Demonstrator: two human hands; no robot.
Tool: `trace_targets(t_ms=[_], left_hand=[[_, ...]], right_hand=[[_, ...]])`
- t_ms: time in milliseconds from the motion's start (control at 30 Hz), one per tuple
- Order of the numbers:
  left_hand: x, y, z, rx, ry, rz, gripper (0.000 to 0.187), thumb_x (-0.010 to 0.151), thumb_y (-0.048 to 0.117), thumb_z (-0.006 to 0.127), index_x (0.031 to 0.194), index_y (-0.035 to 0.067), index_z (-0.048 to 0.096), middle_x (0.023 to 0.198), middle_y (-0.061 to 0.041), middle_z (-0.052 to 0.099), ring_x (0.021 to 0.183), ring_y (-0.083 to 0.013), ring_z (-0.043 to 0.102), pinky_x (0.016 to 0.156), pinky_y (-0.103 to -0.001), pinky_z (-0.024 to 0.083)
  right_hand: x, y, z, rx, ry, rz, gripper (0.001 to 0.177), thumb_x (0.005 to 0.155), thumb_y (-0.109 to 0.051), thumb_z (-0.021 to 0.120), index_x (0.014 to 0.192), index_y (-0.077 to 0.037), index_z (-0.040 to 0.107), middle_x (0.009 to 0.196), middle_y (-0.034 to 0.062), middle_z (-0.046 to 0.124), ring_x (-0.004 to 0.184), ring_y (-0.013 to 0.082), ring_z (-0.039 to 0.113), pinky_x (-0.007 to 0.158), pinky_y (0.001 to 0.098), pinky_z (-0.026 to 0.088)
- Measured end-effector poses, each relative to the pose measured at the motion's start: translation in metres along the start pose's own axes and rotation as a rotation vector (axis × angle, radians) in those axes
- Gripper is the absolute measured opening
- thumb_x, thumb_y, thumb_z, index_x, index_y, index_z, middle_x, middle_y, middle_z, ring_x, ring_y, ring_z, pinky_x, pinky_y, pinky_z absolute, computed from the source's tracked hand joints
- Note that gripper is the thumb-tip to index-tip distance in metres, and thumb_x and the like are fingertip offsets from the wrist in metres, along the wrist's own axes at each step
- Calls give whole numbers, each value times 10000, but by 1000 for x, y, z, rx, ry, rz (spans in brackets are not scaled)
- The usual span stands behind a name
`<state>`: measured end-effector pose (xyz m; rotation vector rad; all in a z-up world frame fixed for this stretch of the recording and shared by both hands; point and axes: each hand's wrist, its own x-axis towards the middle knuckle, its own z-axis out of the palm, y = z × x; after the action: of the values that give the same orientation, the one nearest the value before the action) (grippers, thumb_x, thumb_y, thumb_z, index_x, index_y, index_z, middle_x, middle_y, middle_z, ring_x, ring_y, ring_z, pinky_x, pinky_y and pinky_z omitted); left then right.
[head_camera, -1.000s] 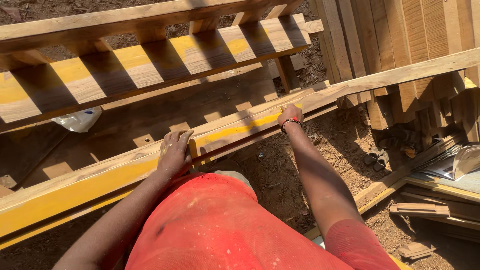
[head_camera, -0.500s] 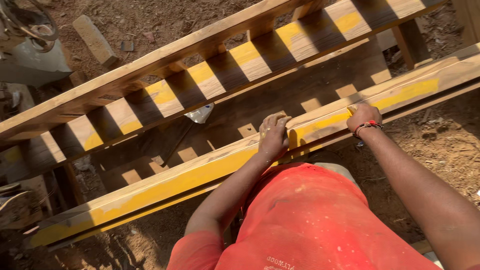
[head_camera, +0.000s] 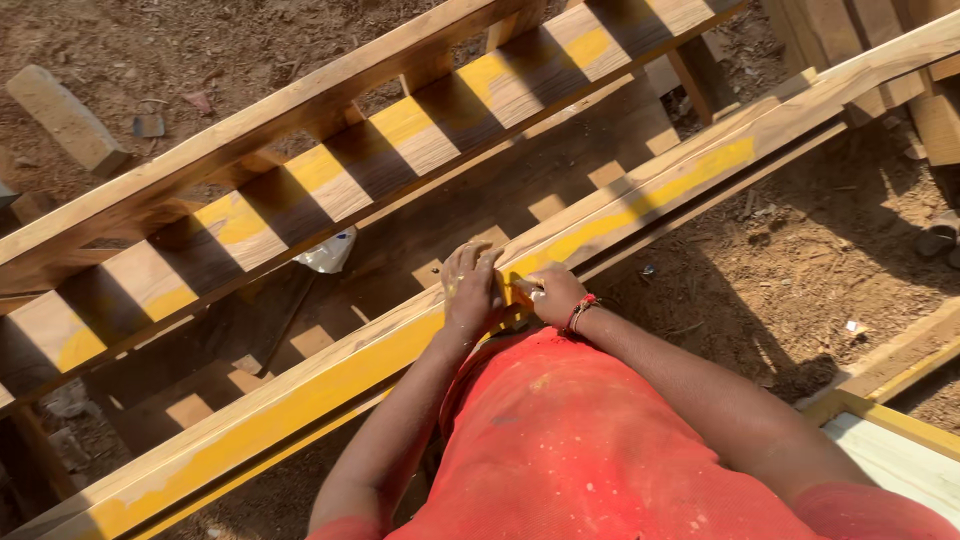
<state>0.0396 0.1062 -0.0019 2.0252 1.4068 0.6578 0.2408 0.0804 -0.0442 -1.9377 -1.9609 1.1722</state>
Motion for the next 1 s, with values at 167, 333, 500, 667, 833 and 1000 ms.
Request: trace_targets(t_ms=[167, 333, 500, 667, 833, 1000], left_hand=[[-14, -14, 13, 44, -2, -46, 378, 892, 71, 625, 1264, 132, 659, 1370, -102, 590, 1344, -349, 483, 1120, -519, 355], [-14, -4, 22, 139, -81, -28, 521, 865, 141, 680, 1374, 112, 576, 1396, -126, 548, 1354, -354, 455, 1132, -534, 330], [-7, 26, 47, 265, -233, -109, 808, 781, 319, 792, 1472, 99, 435, 1454, -176, 435, 1385, -382, 345, 1135, -550, 257], [2, 59, 78, 411, -370, -184, 830, 833, 393, 763, 1525, 123, 392, 1476, -189, 393, 1381, -373, 327, 1147, -534, 234], [20, 90, 96, 464, -377, -305, 814, 901, 410, 712, 1579, 123, 364, 1457, -168, 433, 1368, -357, 378, 1160, -527, 245], [23, 117, 126, 434, -245, -241, 752, 885, 372, 711, 1521, 123, 397, 1458, -153, 463, 1353, -355, 417, 1157, -533, 230]], right_hand=[[-27, 67, -43, 808, 7, 268, 374, 910, -24, 528, 1224, -13, 730, 1051, 27, 739, 885, 66, 696, 728, 242, 630], [-55, 152, -49, 967, 182, 409, 387, 875, 44, 539, 1236, 48, 681, 1072, 78, 729, 831, 107, 711, 675, 243, 630], [-71, 207, -42, 1107, 259, 356, 386, 879, 72, 523, 1229, 55, 686, 1048, 126, 730, 754, 153, 688, 626, 260, 594], [-75, 251, -43, 1287, 319, 385, 315, 877, 62, 545, 1164, 42, 672, 1054, 118, 721, 821, 170, 725, 659, 298, 638], [-75, 284, -73, 1325, 316, 430, 364, 874, -15, 575, 1225, -12, 669, 1053, 107, 713, 856, 200, 704, 604, 324, 601], [-74, 295, -103, 1254, 167, 367, 382, 871, -48, 598, 1246, 0, 656, 1092, 92, 713, 929, 199, 700, 664, 318, 626]])
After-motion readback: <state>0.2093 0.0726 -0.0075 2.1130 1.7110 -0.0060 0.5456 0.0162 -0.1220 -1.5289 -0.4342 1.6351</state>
